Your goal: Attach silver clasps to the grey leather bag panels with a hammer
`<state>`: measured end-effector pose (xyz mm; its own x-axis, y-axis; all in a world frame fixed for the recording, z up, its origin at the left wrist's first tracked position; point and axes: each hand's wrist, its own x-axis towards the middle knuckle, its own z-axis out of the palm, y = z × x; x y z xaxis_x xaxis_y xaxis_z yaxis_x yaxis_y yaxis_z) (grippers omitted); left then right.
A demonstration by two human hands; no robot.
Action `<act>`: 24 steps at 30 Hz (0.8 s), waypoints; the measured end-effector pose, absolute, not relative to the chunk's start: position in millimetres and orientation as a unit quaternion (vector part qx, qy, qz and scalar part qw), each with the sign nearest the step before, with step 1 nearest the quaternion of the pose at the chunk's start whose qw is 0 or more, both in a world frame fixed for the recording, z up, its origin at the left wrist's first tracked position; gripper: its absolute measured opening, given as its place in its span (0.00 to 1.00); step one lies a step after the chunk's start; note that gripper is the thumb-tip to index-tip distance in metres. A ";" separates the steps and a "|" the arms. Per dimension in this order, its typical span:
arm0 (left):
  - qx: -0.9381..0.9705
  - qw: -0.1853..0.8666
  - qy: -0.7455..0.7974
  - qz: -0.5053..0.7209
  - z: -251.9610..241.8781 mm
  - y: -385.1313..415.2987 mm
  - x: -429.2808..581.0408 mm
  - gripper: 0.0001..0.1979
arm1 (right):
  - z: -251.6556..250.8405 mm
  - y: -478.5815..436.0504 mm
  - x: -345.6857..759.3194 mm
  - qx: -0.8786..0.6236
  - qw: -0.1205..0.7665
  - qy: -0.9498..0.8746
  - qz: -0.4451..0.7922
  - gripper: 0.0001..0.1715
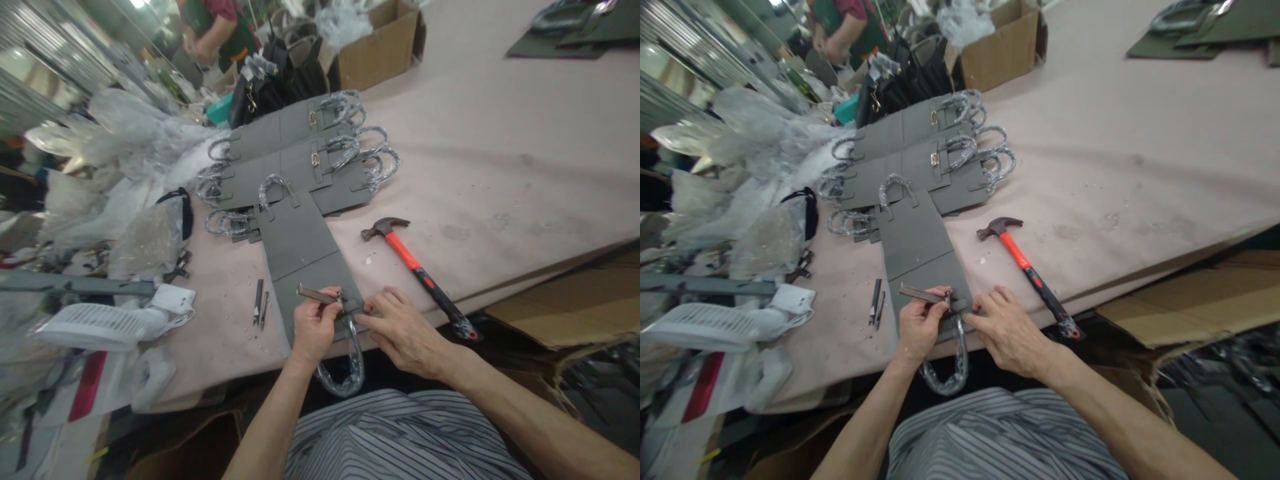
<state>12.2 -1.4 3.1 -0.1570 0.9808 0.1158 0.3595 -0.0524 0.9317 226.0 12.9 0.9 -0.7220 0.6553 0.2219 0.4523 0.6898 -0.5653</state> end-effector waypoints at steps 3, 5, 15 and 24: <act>0.573 0.310 0.598 0.467 1.7 -3.7 13.2 0.05 | 0.5 14.4 225.9 -0.309 0.194 -0.895 0.255 0.24; 0.576 0.309 0.597 0.465 1.2 -4.1 12.8 0.06 | -0.9 15.0 225.6 -0.305 0.190 -0.895 0.263 0.25; 0.554 0.332 0.598 0.474 3.1 -0.8 12.8 0.04 | -3.6 21.5 223.1 -0.309 0.203 -0.880 0.298 0.26; 0.583 0.301 0.593 0.467 0.8 -2.0 14.0 0.05 | -5.4 25.6 224.0 -0.303 0.179 -0.884 0.308 0.25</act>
<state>14.0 -2.0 0.8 -0.1385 0.9722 0.1887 0.4106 -0.1170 0.9043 224.0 25.6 -5.4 -0.7519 0.6463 0.1302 0.4251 0.6262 -0.6535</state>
